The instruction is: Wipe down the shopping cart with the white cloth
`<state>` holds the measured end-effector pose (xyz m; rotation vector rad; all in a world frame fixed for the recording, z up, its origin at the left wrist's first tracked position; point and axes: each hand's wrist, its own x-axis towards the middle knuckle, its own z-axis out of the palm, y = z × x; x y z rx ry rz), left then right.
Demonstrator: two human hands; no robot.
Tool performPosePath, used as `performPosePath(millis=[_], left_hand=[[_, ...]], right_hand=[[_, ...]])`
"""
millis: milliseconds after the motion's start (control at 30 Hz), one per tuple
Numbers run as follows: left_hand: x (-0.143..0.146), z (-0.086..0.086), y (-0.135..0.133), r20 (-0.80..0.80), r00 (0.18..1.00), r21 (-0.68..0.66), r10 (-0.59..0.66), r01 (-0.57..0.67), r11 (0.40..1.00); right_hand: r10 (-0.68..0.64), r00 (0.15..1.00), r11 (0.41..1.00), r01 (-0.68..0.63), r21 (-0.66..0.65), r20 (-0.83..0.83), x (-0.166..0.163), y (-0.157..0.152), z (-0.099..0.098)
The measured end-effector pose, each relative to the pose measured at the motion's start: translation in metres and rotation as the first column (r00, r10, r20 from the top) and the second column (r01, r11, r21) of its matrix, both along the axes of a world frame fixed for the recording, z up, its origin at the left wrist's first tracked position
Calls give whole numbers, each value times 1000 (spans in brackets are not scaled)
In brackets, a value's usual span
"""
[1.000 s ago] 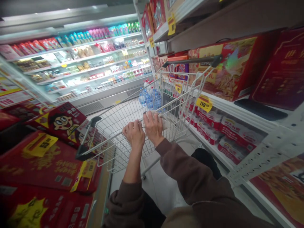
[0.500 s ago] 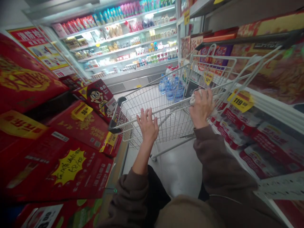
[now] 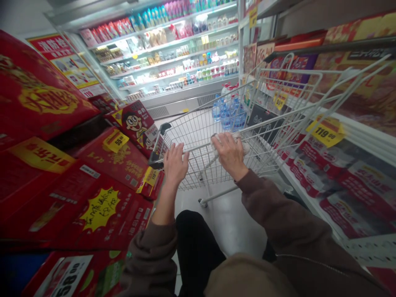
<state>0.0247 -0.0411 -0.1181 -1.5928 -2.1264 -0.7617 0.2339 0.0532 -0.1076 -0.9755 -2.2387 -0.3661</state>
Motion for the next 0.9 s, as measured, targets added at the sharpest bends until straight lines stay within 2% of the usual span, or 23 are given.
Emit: performPosePath(millis=[100, 200, 267, 367, 700, 800, 900], left_hand=[[-35, -2, -23, -41, 995, -35, 93, -94, 995], [-53, -7, -39, -103, 991, -64, 88, -94, 993], [-55, -10, -42, -109, 991, -49, 84, -90, 995], [-52, -13, -40, -76, 992, -11, 104, -105, 994], [-48, -10, -39, 14, 996, 0, 92, -92, 996], [-51, -10, -41, -12, 996, -9, 86, -86, 996], [-60, -10, -46, -77, 995, -32, 55, -58, 998]], right_hand=[[-94, 995, 996, 94, 6, -28, 31, 19, 1], [-206, 973, 978, 207, -2, -106, 55, 37, -2], [-269, 947, 962, 271, -13, -172, 59, 42, -4], [-305, 921, 951, 307, -30, -243, 42, 34, -7], [-115, 960, 993, 107, -48, -256, -78, -33, -31], [11, 972, 1000, -9, 11, -234, -89, -41, -36], [124, 984, 991, -116, 67, -127, -75, -35, -35]])
